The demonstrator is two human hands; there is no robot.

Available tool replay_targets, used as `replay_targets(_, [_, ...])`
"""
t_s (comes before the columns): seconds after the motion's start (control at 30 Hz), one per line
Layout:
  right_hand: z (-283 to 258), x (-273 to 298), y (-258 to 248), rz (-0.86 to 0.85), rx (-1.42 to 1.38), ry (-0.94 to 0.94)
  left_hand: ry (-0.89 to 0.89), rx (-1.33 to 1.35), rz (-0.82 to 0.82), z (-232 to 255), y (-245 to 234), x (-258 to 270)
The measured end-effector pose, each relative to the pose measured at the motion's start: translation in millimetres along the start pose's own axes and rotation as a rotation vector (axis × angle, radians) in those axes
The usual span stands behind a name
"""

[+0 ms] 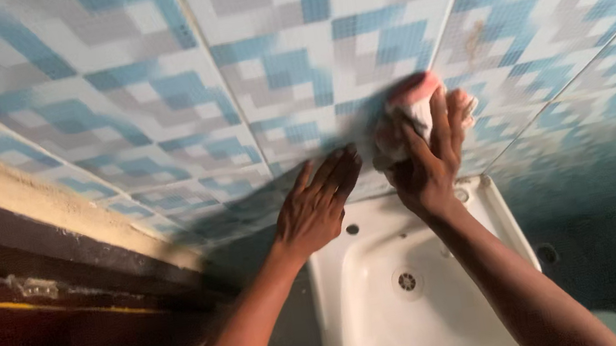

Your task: The person wets a cloth at a sink, then wipes the tiled wall above the sink and along the upper wall edge. The person repeatedly wipes the same wall sections with the cloth.

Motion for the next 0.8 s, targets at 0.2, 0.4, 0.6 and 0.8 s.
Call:
replay_targets(0.2, [-41,28,37,-0.492,-0.017,-0.012,-0.008,0.096,0.056,-19,-15,16])
replay_targets(0.4, [38,69,23,0.505,-0.874,1.029,0.030,0.004,0.011,-22,-5,17])
replay_targets(0.6, [-20,77,34,-0.478,0.215,0.253,0.033,-0.117,0.018,-23,-4,14])
replay_targets(0.8, [56,99,-14,-0.233,0.538,0.619,0.019,-0.066,0.000,-25,-1,17])
Point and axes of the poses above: each hand's wrist, its own x-axis away from the middle knuckle, its own y-axis out of the palm, z = x × y, the point moved 8 cm from there along -x, towards the middle knuckle, and after that the axes turned 13 degrees about -y, right-handed, at the moved point
